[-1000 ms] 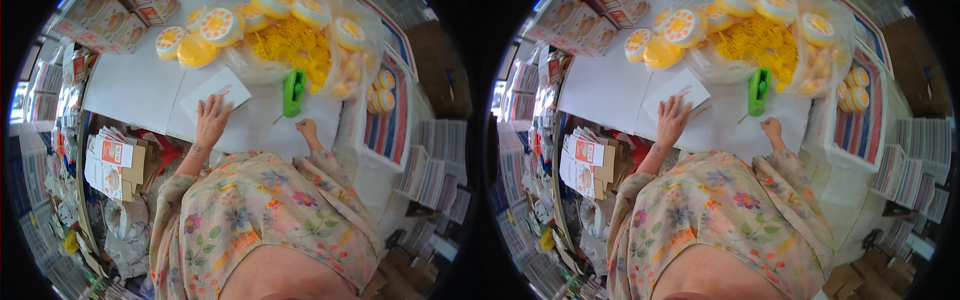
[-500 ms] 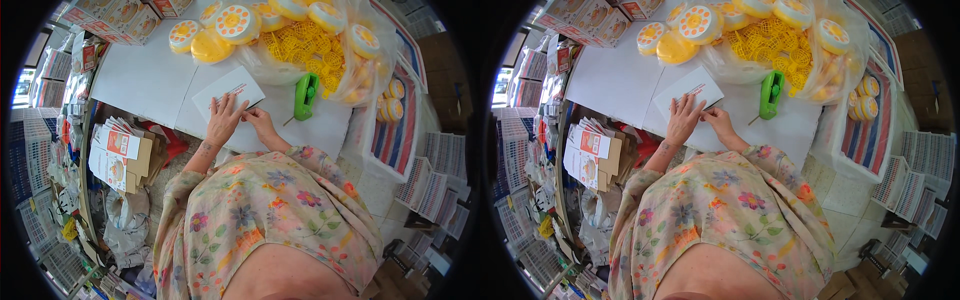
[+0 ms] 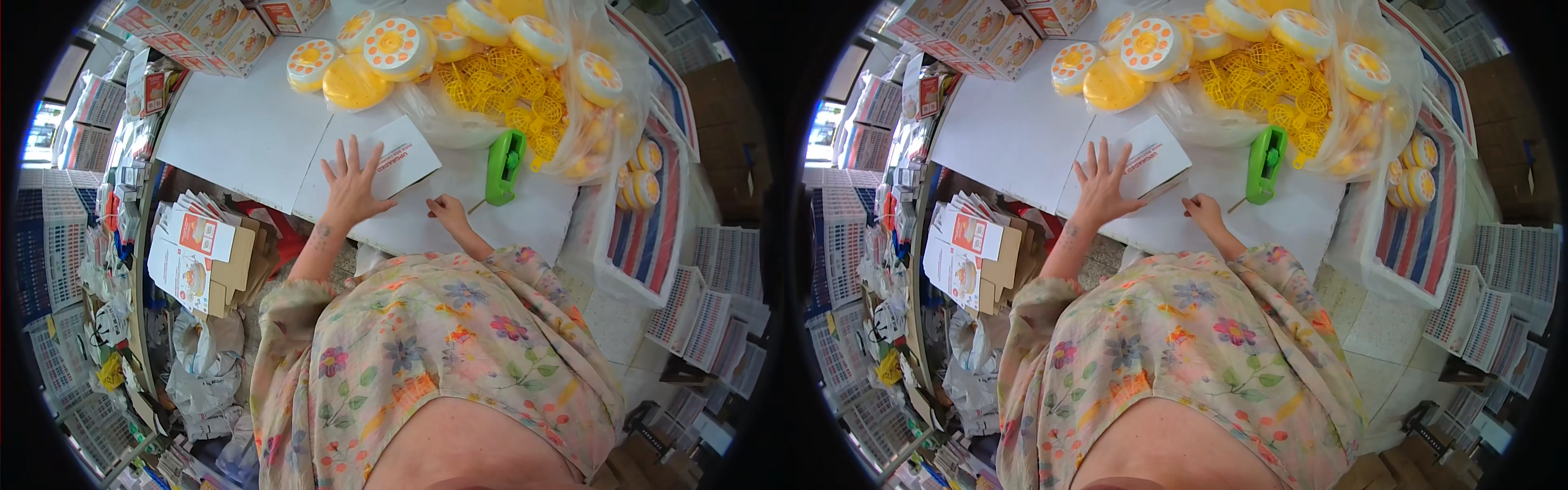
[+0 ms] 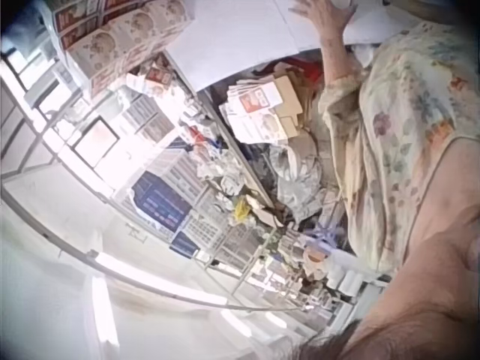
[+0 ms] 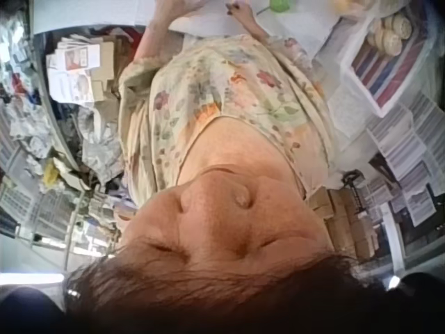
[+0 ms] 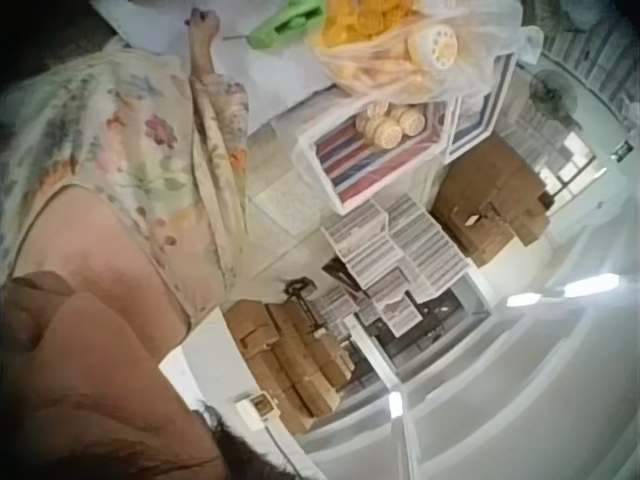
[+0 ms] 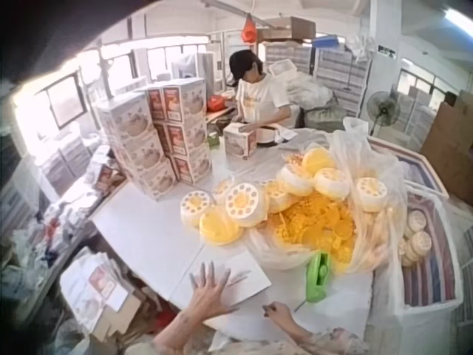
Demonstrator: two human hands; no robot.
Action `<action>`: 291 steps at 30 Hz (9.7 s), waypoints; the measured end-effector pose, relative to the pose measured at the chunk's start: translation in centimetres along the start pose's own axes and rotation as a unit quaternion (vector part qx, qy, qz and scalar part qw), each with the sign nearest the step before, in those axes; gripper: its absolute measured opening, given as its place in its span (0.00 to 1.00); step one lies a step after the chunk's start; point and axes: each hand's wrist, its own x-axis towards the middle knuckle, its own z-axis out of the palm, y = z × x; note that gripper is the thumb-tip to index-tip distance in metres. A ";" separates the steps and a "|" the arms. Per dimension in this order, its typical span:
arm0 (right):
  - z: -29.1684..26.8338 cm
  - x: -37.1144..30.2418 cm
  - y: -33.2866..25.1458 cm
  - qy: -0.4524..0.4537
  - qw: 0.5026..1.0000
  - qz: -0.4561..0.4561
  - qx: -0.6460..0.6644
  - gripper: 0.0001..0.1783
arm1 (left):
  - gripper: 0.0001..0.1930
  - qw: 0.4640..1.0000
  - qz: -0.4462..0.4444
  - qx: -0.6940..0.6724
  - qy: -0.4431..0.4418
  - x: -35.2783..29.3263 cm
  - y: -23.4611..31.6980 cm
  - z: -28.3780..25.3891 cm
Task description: Packing yellow plastic toys into small cardboard boxes.
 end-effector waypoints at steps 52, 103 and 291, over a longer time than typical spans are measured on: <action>1.0 -0.3 4.1 -0.093 0.970 0.115 -0.192 0.12 | 0.21 0.899 -0.372 0.171 0.155 -26.6 -28.6 -4.2; -3.2 -8.6 -17.9 0.087 0.877 -0.471 0.030 0.29 | 0.32 0.812 -0.102 -0.519 0.248 -3.3 0.8 -1.1; 1.0 26.5 -23.9 0.072 0.952 -0.061 0.292 0.60 | 0.39 0.927 -0.066 -0.297 0.221 -7.6 0.7 -1.2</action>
